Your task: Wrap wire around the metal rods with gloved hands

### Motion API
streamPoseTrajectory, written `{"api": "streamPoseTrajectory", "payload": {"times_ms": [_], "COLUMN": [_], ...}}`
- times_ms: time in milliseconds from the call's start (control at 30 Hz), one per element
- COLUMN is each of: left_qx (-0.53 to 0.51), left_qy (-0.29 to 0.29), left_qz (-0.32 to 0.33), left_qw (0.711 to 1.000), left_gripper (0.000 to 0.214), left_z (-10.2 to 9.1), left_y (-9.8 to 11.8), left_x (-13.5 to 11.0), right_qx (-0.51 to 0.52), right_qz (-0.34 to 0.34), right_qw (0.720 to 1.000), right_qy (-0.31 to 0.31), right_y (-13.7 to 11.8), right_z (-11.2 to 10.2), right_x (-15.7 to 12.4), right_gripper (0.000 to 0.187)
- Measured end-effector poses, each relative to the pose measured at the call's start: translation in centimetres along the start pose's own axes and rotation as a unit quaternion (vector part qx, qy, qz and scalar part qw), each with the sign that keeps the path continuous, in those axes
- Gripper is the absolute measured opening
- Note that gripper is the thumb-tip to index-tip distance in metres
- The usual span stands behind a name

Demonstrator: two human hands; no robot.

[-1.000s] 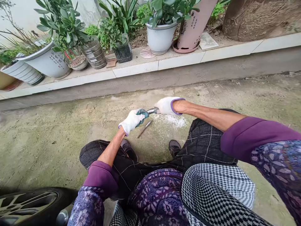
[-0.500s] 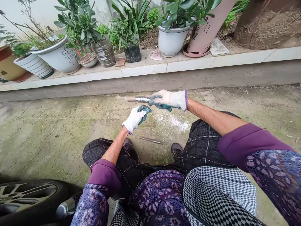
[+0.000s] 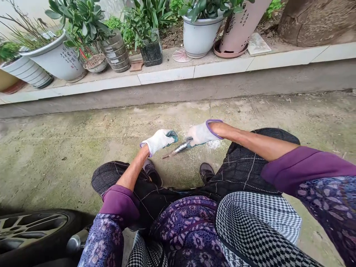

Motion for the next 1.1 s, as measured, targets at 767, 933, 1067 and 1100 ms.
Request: {"api": "streamPoseTrajectory", "payload": {"times_ms": [767,933,1067,1100], "left_qx": [-0.309,-0.367,-0.359,-0.352], "left_qy": [0.15,0.156,0.131,0.127], "left_qz": [0.083,0.084,0.087,0.088], "left_qw": [0.935,0.913,0.92,0.923], "left_gripper": [0.026,0.026,0.028,0.028], "left_z": [-2.6,-2.6,-2.1,-1.9], "left_y": [1.5,1.1,1.0,1.0], "left_x": [-0.5,-0.5,-0.6,-0.7], "right_qx": [-0.256,-0.297,-0.244,-0.214], "right_qz": [-0.009,-0.028,-0.039,-0.043], "right_qw": [0.961,0.952,0.964,0.971], "right_qy": [0.108,0.066,0.096,0.1], "right_y": [-4.0,-5.3,-4.6,-4.3], "right_z": [-5.0,-3.4,-4.6,-4.9], "right_x": [3.4,3.7,3.7,3.6], "right_gripper": [0.031,0.035,0.029,0.027]}}
Point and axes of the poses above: each hand's wrist, its own x-axis towards the middle knuckle, its own z-axis out of the palm, y = z × x, the point moved 6 cm from there along x, towards the middle knuckle, and after that the axes turned 11 degrees about -x, right-handed, at the moved point
